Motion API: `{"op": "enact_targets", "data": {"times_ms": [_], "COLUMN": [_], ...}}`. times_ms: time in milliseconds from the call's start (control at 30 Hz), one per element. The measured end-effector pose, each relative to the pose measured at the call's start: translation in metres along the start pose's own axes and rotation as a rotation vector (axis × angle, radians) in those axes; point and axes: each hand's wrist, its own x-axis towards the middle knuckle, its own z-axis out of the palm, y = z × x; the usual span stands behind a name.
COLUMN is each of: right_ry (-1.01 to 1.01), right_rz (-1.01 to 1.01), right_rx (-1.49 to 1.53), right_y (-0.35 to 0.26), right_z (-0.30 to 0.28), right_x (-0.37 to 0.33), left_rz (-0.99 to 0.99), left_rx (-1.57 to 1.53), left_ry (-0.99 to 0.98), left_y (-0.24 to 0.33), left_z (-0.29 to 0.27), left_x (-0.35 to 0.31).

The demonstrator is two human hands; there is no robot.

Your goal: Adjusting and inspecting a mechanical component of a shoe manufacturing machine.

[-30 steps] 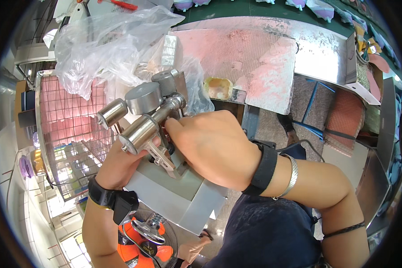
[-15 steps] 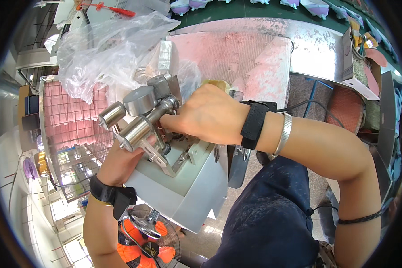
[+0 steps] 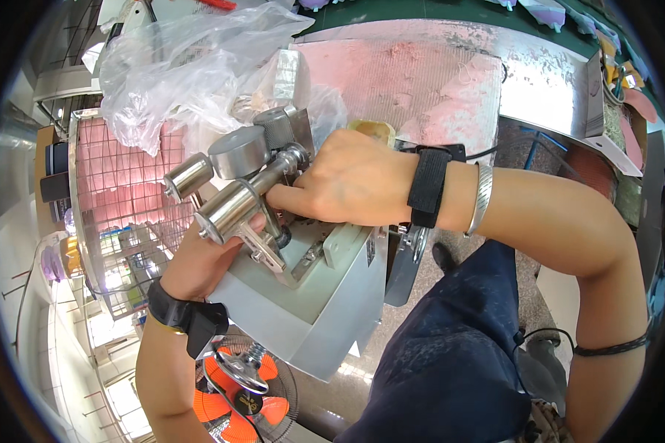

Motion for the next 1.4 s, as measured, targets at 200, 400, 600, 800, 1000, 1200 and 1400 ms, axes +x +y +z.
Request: {"op": "enact_targets", "data": {"times_ms": [200,400,600,800,1000,1200,1400], "right_ry": [-0.01,-0.003,-0.109,-0.019,-0.072,-0.07,-0.049], "right_rz": [-0.251,-0.377,-0.156,-0.004,0.019,0.045,0.054], "right_rx": [-0.122,-0.147,-0.031,-0.013,-0.033,-0.023,0.032], "right_y": [0.016,0.023,0.017,0.01,0.008,0.009,0.011], "right_z": [0.006,0.005,-0.014,-0.007,-0.006,-0.004,-0.003], "right_x": [0.002,0.003,-0.026,-0.027,-0.019,-0.016,-0.016], "left_rz": [-0.008,0.008,0.015,0.012,-0.036,-0.039,-0.034], "left_rx": [0.005,-0.014,0.065,0.097,0.082,0.123,0.005], "left_ry": [-0.025,-0.023,0.013,0.004,0.026,0.033,0.032], "left_y": [0.003,0.004,0.005,0.008,0.008,0.007,0.0], "left_z": [0.0,0.002,0.009,0.014,0.015,0.011,0.003], "left_x": [0.0,0.0,0.003,0.002,0.002,0.002,-0.001]}}
